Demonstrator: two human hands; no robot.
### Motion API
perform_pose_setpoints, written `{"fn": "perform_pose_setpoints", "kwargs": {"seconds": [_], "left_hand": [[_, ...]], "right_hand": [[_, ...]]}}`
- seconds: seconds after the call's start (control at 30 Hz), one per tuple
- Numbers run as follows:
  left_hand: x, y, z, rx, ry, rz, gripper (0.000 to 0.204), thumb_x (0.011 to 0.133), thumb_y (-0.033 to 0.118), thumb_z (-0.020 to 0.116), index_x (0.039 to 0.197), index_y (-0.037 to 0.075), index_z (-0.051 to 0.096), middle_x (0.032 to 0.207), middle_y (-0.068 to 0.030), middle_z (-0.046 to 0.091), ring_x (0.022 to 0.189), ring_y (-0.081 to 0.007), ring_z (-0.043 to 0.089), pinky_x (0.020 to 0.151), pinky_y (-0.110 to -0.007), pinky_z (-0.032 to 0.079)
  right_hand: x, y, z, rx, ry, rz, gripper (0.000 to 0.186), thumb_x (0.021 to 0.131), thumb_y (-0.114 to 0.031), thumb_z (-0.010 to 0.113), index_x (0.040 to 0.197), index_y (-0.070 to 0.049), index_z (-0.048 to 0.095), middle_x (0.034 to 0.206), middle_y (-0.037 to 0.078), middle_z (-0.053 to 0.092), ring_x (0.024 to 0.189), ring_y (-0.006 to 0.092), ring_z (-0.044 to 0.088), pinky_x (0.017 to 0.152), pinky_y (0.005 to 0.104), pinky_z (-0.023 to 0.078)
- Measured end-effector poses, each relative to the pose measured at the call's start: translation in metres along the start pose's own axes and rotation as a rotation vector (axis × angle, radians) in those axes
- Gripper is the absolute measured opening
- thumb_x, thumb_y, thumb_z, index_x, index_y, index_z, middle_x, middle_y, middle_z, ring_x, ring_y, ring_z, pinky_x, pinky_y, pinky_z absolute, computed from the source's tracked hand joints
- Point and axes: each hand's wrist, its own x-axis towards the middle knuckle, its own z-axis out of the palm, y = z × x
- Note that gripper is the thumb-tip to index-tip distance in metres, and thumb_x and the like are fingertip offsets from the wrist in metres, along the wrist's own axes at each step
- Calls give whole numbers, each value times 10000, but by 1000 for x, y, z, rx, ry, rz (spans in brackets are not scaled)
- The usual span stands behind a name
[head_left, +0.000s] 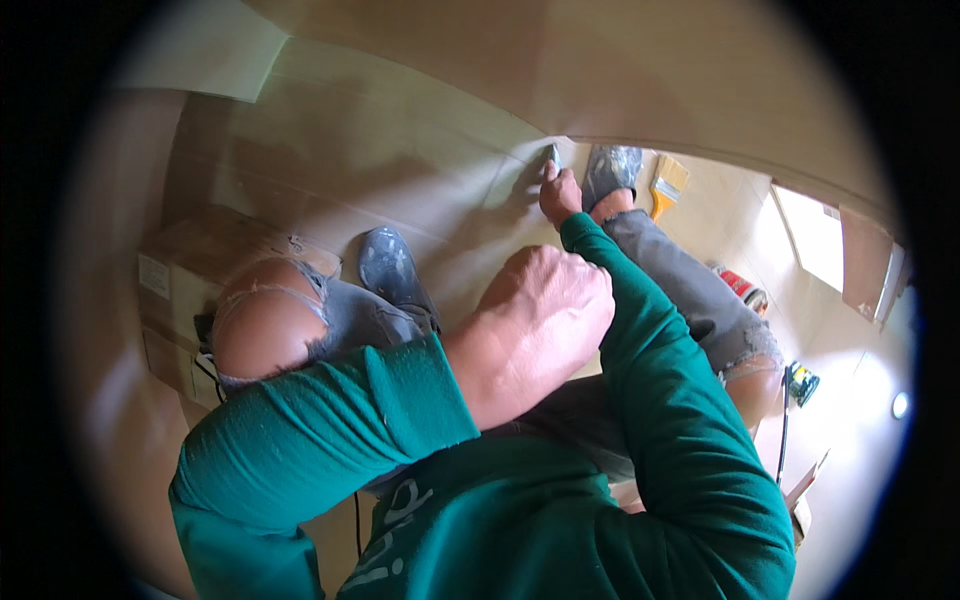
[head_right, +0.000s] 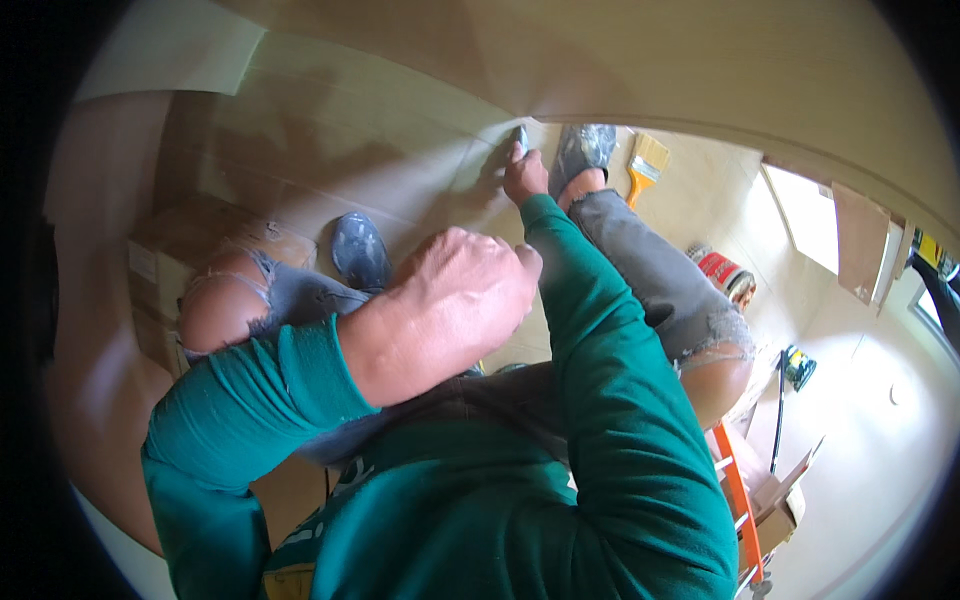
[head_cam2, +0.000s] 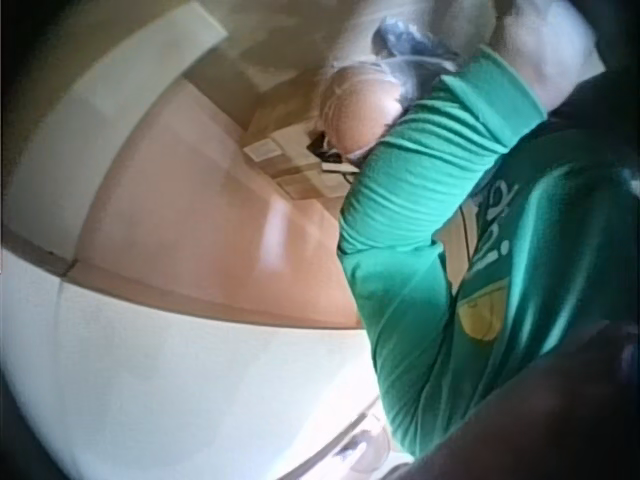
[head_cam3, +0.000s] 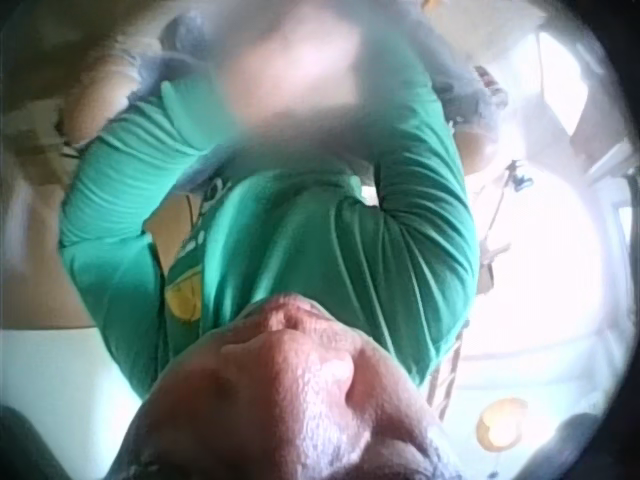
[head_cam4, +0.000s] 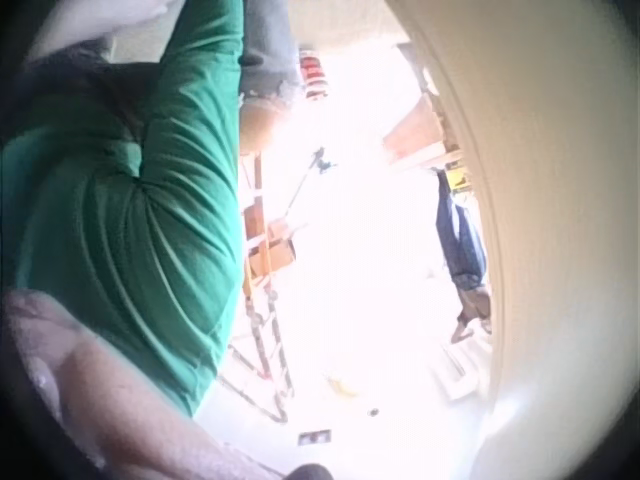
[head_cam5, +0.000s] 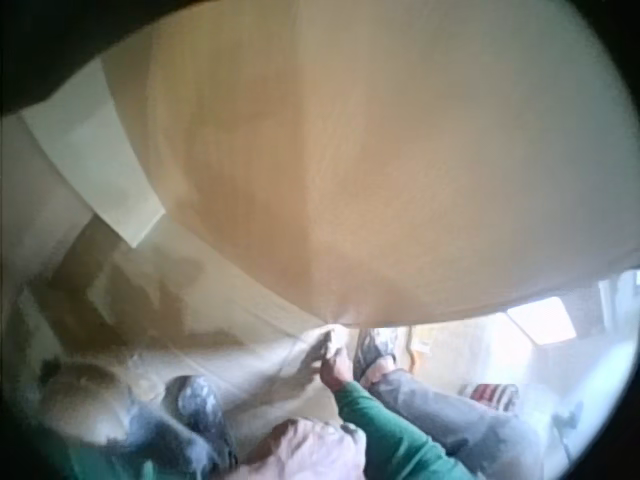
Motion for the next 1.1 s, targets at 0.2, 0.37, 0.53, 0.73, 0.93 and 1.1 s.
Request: {"fn": "perform_pose_setpoints", "kwargs": {"seconds": [0.2,0.37,0.53,0.73,0.93,1.1], "left_hand": [[22,-12,-21,181,-7,117,304,900,278,656,1013,-4,650,788,-184,698,800,-363,699,701,-468,555],[28,-23,-40,54,-218,-183,346,925,320,662,1039,-7,667,873,-288,657,878,-474,621,767,-524,493],[22,-35,-21,138,-295,-273,417,935,336,656,1147,-23,671,1042,-288,686,1003,-448,655,881,-476,519],[11,-51,6,130,-350,-501,425,951,320,656,1200,-25,656,1074,-292,691,1023,-424,673,903,-446,527],[19,-24,26,199,-384,-481,419,944,324,662,1220,9,649,879,-242,701,855,-393,678,788,-456,528],[51,-3,24,171,-327,-442,424,931,328,672,1216,15,646,845,-225,691,826,-397,664,755,-459,517]], "right_hand": [[-38,-10,37,2,20,-193,500,1012,-509,449,1134,-28,509,1028,338,660,968,527,632,839,609,493],[-98,-27,96,197,-113,-149,510,979,-485,517,1198,-26,551,1101,281,676,1028,470,656,892,569,515],[-165,-30,88,431,-160,-65,442,977,-401,561,1156,4,559,1025,308,676,997,490,642,887,560,502],[-147,-34,89,607,-236,73,424,1005,-396,513,1180,-16,581,1065,283,680,1012,469,647,902,559,498],[-83,-6,72,667,-68,282,417,1016,-424,494,1173,-49,586,1091,260,679,1024,449,648,897,554,496],[-19,42,11,539,61,202,407,1016,-444,492,1148,-74,598,1053,235,696,1003,433,665,863,559,504]]}}
